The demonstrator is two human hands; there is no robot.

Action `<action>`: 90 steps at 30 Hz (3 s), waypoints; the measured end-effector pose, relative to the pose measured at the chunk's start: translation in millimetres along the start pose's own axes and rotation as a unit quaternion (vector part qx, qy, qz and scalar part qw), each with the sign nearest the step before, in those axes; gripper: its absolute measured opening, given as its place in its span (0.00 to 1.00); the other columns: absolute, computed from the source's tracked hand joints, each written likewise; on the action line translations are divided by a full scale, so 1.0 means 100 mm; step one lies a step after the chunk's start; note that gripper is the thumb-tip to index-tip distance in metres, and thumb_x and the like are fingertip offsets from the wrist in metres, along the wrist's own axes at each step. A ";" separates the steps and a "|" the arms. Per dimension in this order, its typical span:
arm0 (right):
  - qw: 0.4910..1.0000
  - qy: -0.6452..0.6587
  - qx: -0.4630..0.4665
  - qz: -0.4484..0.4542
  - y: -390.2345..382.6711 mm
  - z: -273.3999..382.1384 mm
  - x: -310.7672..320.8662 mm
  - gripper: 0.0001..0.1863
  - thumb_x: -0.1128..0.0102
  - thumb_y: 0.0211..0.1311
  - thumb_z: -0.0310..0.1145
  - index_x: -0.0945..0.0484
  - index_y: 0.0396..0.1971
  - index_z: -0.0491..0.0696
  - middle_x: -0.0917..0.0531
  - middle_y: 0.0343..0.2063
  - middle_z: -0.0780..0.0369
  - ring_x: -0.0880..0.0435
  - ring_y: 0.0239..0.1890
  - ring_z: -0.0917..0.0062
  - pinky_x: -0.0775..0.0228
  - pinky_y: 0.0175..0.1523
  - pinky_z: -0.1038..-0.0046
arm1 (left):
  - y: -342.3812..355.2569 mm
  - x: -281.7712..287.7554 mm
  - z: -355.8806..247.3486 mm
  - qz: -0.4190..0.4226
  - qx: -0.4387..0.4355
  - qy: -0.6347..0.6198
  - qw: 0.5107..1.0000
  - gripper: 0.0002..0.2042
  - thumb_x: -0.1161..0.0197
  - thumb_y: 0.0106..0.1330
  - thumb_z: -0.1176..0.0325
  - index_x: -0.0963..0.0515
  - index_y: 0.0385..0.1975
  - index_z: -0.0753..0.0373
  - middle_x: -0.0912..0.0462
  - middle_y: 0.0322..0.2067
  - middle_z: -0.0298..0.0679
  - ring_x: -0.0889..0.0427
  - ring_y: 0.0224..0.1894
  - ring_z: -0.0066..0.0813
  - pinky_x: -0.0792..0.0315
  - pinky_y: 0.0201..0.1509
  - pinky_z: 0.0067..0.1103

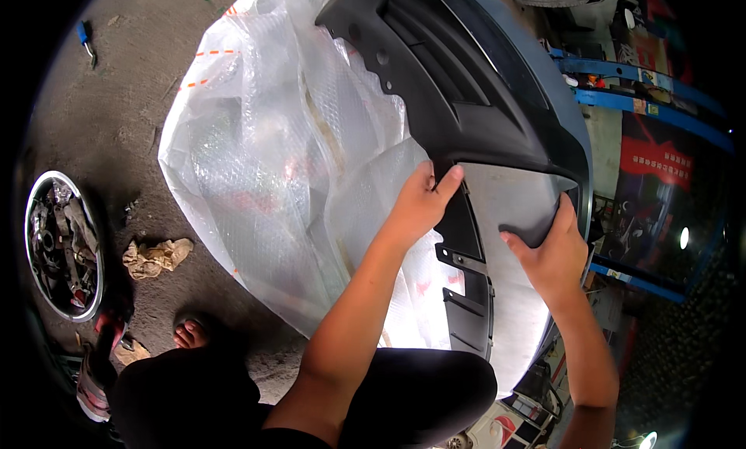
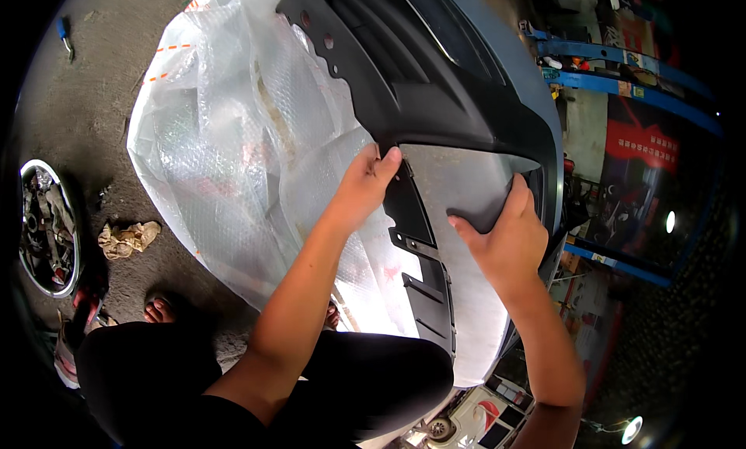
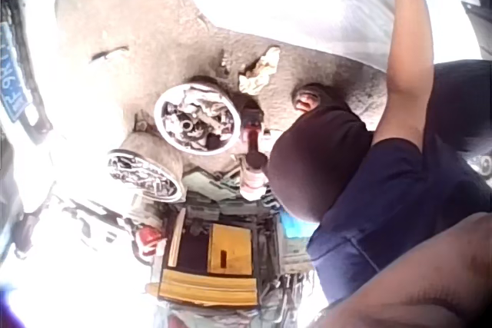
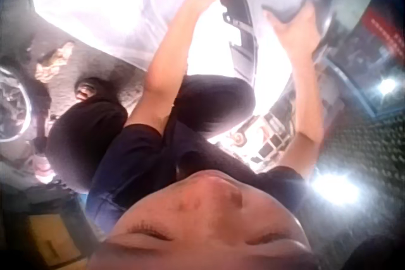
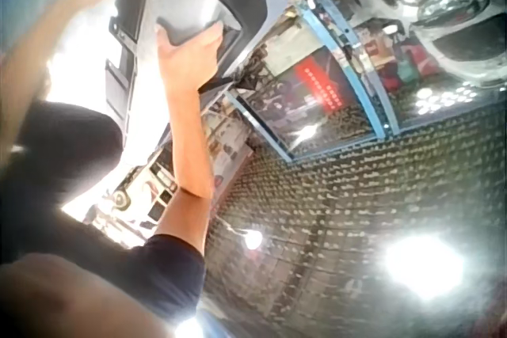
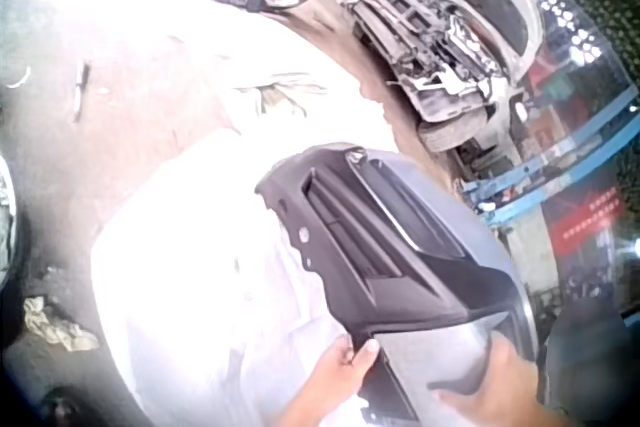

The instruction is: The person removes a car bumper from a vehicle and places it on a protective sheet on the floor. They then use a screwdriver to attach a lower trim piece to the bumper, aligning it and securing it with screws.

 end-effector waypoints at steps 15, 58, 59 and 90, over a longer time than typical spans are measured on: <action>0.995 0.045 0.045 0.072 0.09 -0.10 0.16 0.46 0.28 0.47 0.49 0.40 0.59 0.37 0.27 0.47 0.49 0.22 0.44 0.55 0.27 0.46 0.62 | 0.03 -0.08 -0.06 -0.034 0.054 0.198 0.978 0.29 0.38 0.64 0.44 0.29 0.39 0.71 0.24 0.32 0.40 0.28 0.35 0.27 0.30 0.42 0.23; 0.964 0.228 -0.045 -0.126 -0.64 -0.71 -0.16 0.28 0.40 0.57 0.48 0.28 0.46 0.38 0.23 0.35 0.49 0.23 0.37 0.54 0.30 0.42 0.63 | 0.10 -0.23 -0.03 -0.001 -0.064 -0.088 0.994 0.19 0.30 0.60 0.67 0.26 0.48 0.69 0.22 0.39 0.32 0.26 0.38 0.18 0.32 0.45 0.15; 0.965 0.229 -0.037 -0.122 -0.63 -0.72 -0.17 0.26 0.41 0.57 0.46 0.28 0.46 0.38 0.23 0.35 0.49 0.23 0.37 0.53 0.30 0.42 0.64 | 0.11 -0.17 0.01 0.008 -0.054 -0.043 0.998 0.19 0.37 0.65 0.70 0.28 0.53 0.71 0.22 0.44 0.35 0.26 0.43 0.21 0.33 0.51 0.18; 0.978 0.054 -0.133 -0.150 -2.94 -1.55 -0.77 0.58 0.18 0.24 0.41 0.37 0.66 0.60 0.25 0.40 0.66 0.23 0.41 0.70 0.29 0.46 0.65 | -1.98 -0.77 2.83 0.054 0.231 -0.148 0.960 0.39 0.55 0.58 0.25 0.32 0.58 0.53 0.22 0.50 0.28 0.23 0.42 0.22 0.29 0.48 0.22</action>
Point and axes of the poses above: each hand's wrist, its own y-axis towards the middle knuckle, its own x-axis out of the back of the hand, z = x × y, the point moved 3 cm from there along y, towards the middle knuckle
